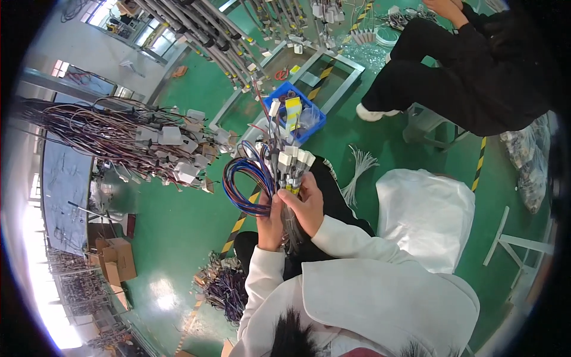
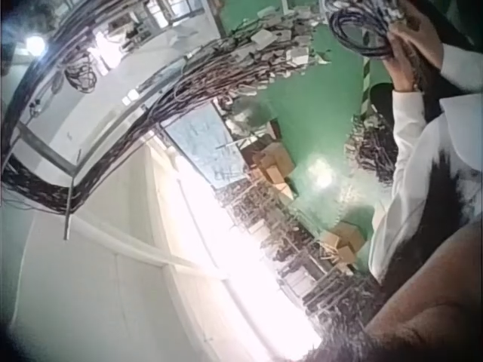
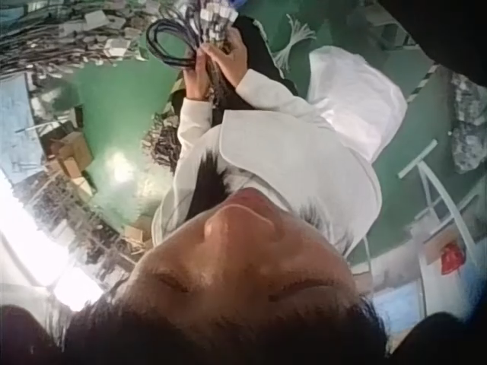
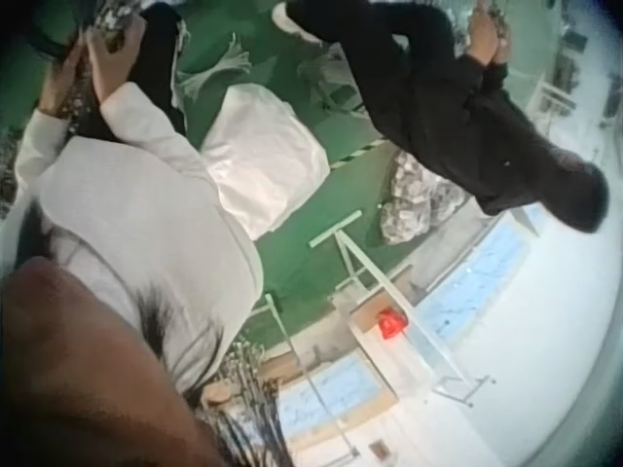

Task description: Gathering, organizing, and bundling multiple wire harnesses using cable ties.

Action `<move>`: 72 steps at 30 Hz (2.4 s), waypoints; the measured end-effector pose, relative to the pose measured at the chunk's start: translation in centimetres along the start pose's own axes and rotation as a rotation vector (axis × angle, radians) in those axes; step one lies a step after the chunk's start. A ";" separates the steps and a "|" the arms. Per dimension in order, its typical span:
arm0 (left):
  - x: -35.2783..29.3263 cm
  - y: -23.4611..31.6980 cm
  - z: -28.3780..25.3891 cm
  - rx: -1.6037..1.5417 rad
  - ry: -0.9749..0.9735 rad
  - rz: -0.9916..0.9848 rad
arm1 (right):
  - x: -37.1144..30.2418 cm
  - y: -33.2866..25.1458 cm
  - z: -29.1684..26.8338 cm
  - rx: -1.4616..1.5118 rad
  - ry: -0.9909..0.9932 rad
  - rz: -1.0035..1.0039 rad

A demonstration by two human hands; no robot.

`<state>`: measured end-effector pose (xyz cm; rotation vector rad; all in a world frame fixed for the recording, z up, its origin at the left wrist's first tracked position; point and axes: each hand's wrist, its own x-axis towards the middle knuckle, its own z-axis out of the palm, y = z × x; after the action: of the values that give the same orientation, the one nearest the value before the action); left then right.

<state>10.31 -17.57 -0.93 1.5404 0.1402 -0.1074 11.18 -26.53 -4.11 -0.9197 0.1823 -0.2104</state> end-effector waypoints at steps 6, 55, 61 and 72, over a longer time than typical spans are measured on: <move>-0.5 -1.5 -2.5 -0.012 0.006 0.156 | -1.0 -2.4 0.8 -0.522 -0.184 -0.506; -1.0 0.8 -1.6 0.263 -0.097 0.216 | 0.0 -3.6 2.2 -0.126 0.014 -0.024; -0.5 2.8 -1.2 -0.145 -0.161 -0.074 | 2.0 -5.0 1.9 0.018 -0.116 0.381; 0.8 4.3 -1.9 -0.161 -0.365 -0.057 | 4.2 -5.0 1.2 -0.295 -0.415 0.293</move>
<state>11.78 -15.48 3.17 1.3327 -0.0952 -0.4097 14.99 -29.62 0.35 -1.1946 -0.0401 0.2864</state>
